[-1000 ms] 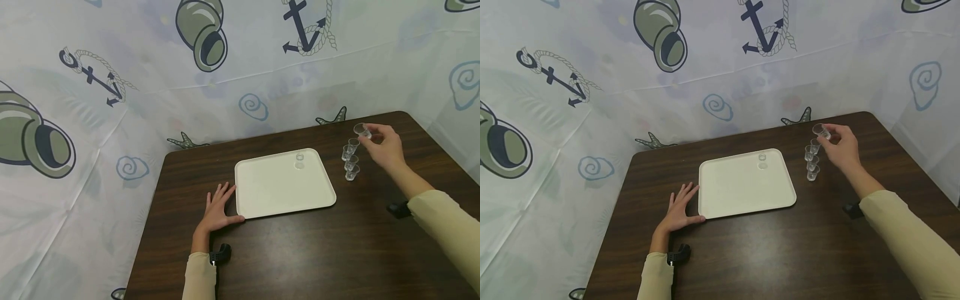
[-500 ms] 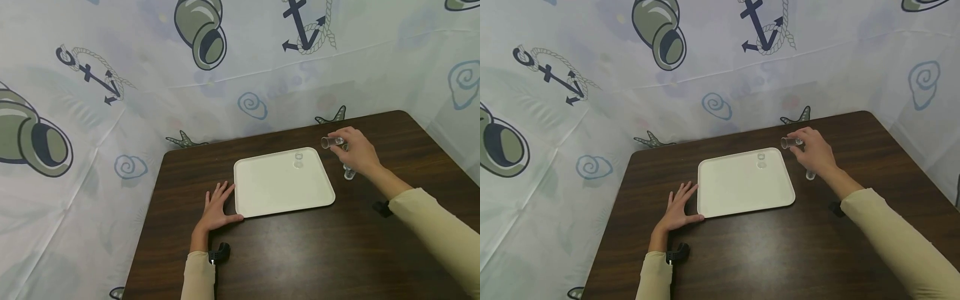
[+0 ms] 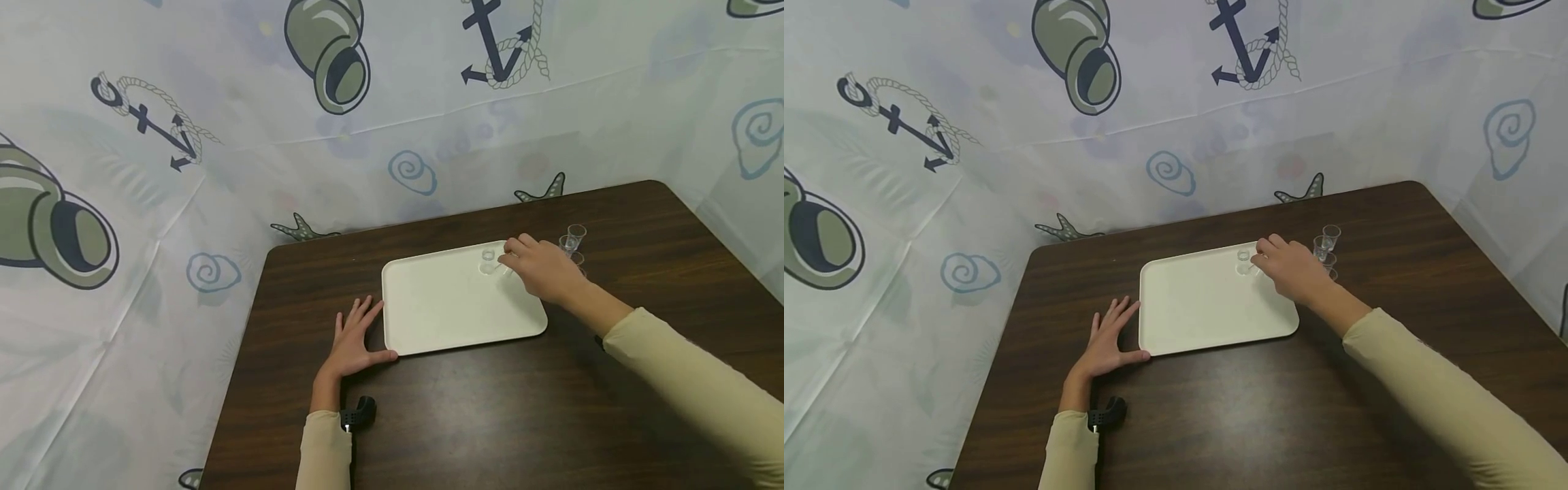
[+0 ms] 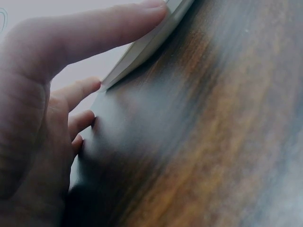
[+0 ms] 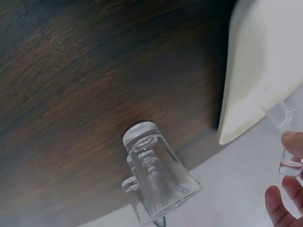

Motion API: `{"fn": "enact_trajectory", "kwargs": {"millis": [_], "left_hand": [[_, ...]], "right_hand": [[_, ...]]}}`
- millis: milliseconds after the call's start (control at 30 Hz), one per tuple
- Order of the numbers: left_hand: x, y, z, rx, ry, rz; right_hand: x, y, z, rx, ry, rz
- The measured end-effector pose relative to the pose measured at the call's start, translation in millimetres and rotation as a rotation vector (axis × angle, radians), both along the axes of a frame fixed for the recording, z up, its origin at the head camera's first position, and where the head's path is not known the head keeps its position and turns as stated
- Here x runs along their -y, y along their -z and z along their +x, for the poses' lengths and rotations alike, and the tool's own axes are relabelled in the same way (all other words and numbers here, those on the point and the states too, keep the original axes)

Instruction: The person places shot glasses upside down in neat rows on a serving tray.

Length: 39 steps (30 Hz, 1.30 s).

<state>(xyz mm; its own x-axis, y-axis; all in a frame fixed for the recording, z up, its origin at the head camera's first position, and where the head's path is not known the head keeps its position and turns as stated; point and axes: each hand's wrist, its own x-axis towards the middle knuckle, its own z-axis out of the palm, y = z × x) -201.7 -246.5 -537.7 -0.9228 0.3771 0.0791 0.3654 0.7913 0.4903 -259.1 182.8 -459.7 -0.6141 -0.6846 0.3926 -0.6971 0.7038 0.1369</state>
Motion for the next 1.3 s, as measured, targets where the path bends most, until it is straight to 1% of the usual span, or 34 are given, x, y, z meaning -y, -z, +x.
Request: {"fn": "enact_trajectory", "kwargs": {"millis": [133, 267, 567, 700, 933, 1133, 1300], "left_hand": [[-0.5, -0.8, 0.0, 0.002, -0.003, -0.003], [-1.1, 0.3, -1.0, 0.005, 0.002, 0.001], [-0.8, 1.8, -1.3, 0.014, -0.004, 0.000], [0.0, 2.3, -1.6, 0.006, -0.002, -0.003], [-0.4, 2.7, -2.5, -0.001, -0.002, -0.012], [0.3, 4.6, -3.7, -0.009, -0.003, -0.027], [0.7, 2.5, -2.7, -0.003, -0.005, -0.020]], "right_hand": [[4.7, 5.8, 1.3, -0.026, -0.021, 0.123], [7.4, 12.4, 2.2, -0.039, -0.023, 0.197], [14.5, 21.1, 1.9, -0.054, -0.044, 0.235], [17.2, 23.1, 0.4, -0.065, -0.044, 0.254], [21.8, 22.0, -0.3, -0.064, -0.043, 0.274], [24.4, 22.3, -1.9, -0.060, -0.064, 0.285], [25.7, 23.6, -2.9, -0.066, -0.074, 0.296]]}}
